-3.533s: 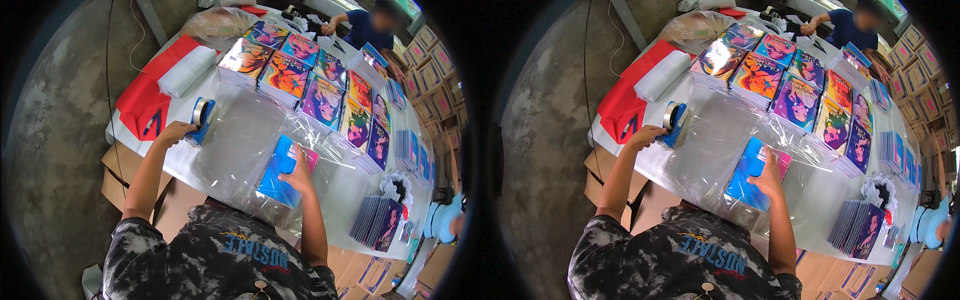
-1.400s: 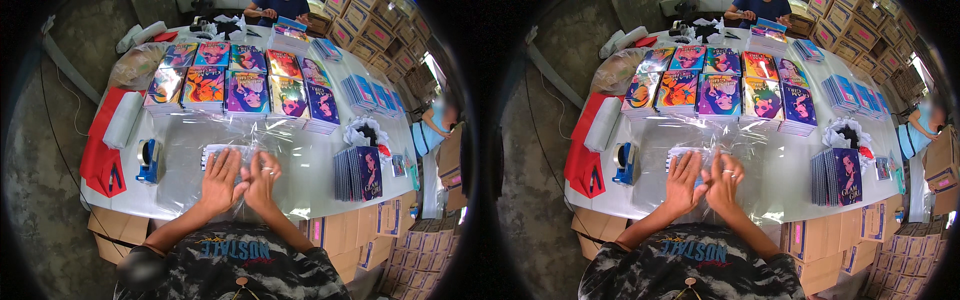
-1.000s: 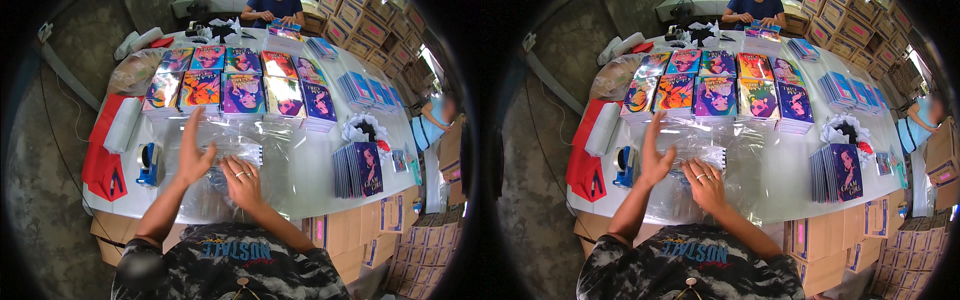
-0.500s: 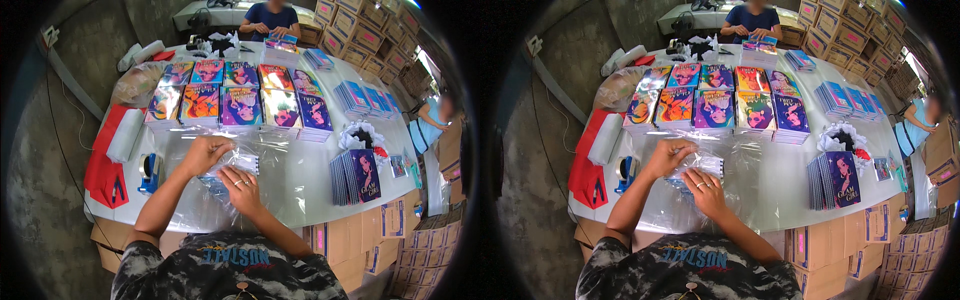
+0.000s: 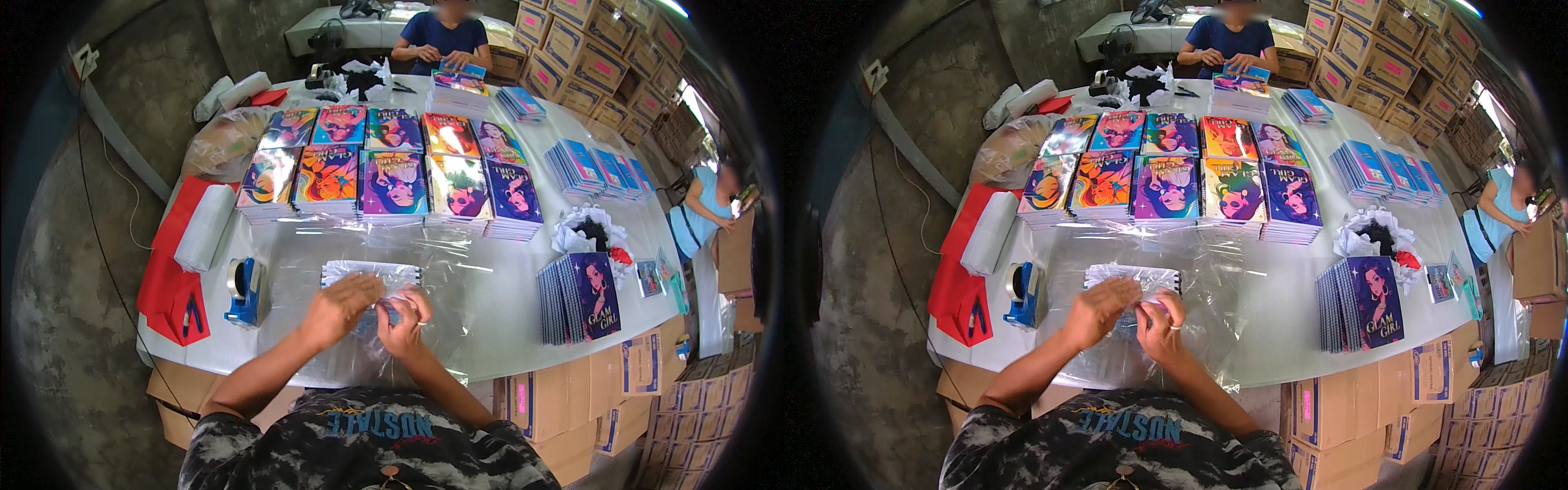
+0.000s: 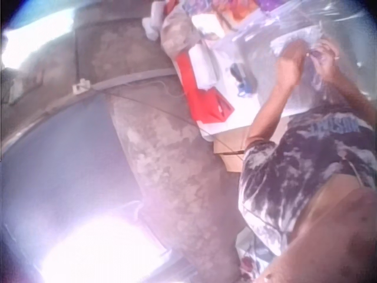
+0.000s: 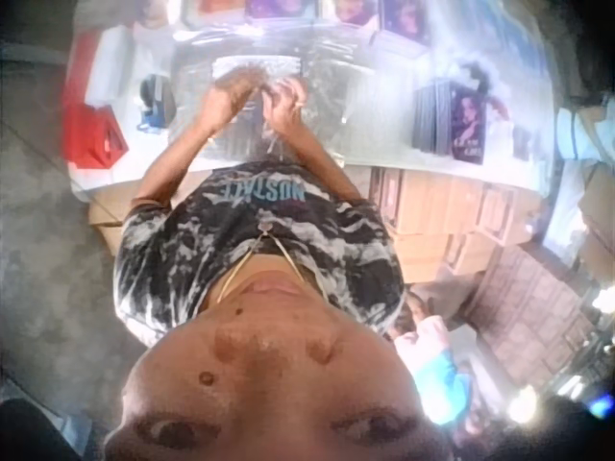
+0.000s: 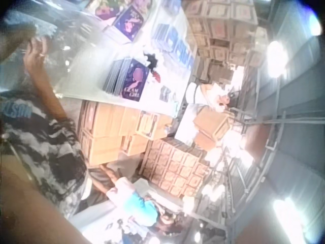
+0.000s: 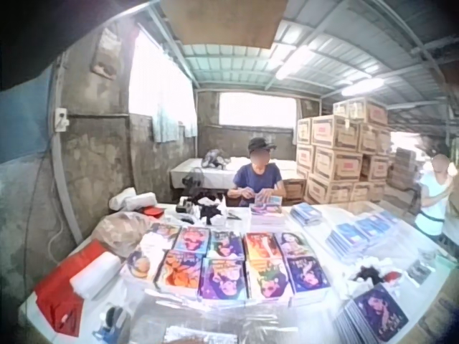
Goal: The person repeatedly picks up stacks of notebooks, places them into clear plastic bags, and seals the bags using a tape dispenser. The person stacks the packaged notebooks on the table.
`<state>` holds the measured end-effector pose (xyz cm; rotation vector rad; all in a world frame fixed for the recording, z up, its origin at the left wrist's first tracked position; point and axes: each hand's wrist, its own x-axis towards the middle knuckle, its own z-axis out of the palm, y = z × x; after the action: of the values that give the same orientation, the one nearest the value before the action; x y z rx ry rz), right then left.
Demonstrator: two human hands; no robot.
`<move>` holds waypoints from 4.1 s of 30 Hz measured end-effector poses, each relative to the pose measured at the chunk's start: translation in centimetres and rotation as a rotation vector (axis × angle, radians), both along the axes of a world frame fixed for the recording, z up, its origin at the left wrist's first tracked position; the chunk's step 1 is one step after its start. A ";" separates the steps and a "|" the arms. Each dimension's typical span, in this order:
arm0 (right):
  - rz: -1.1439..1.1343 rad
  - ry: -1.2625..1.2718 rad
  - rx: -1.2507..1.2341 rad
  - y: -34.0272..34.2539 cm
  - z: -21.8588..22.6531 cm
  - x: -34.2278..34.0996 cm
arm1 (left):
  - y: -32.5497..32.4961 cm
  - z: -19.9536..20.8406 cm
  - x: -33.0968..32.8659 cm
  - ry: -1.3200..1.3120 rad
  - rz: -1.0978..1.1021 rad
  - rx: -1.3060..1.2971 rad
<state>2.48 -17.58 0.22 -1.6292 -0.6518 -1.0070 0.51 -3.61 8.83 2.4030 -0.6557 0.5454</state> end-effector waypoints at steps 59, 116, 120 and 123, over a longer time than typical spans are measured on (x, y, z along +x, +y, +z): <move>0.037 0.168 -0.697 -3.7 4.7 1.2 | -4.6 -4.7 -4.5 0.824 0.604 -1.214; 0.170 0.188 -0.408 1.6 7.8 4.4 | 0.0 -2.4 -2.0 -0.087 0.568 0.057; -0.357 0.356 -0.117 -0.5 6.4 2.9 | -1.5 -0.7 -1.0 0.018 0.426 0.117; -0.043 0.325 -0.607 -2.0 5.9 2.2 | -2.0 -0.3 -0.6 0.120 0.342 -0.062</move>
<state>4.68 -19.60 6.08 -2.2830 -0.7422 -0.5709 -0.08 -5.66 8.49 2.4792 -0.1725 0.5451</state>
